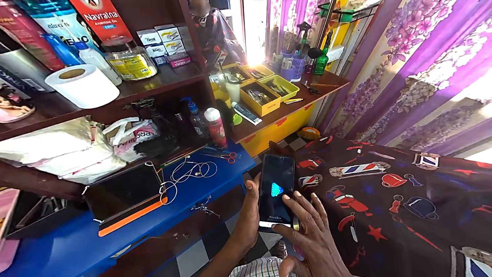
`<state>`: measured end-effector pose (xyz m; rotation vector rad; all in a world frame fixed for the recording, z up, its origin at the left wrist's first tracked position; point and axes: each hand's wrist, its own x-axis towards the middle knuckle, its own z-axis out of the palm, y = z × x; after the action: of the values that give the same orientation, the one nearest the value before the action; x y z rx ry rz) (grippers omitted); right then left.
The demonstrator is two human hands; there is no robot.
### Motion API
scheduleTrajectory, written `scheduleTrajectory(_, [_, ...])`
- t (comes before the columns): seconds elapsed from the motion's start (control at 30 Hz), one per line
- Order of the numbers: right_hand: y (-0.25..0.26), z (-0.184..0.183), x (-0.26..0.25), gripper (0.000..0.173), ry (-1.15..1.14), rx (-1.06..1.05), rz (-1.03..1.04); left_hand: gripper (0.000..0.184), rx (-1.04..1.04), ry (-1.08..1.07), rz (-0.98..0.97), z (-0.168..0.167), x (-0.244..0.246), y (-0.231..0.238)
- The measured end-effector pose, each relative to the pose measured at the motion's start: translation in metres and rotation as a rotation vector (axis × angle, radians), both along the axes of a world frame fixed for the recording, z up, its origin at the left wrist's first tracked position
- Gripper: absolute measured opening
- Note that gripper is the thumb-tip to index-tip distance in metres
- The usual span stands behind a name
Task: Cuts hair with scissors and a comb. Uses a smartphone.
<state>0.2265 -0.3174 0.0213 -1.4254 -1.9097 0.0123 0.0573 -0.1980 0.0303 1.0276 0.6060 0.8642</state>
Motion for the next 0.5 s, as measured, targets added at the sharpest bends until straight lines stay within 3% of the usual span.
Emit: scheduleTrajectory(0.5, [-0.006,-0.014,0.005,0.064,-0.074,0.014,-0.010,0.093,0.003,0.000,0.006,0.000,0.003,0.002])
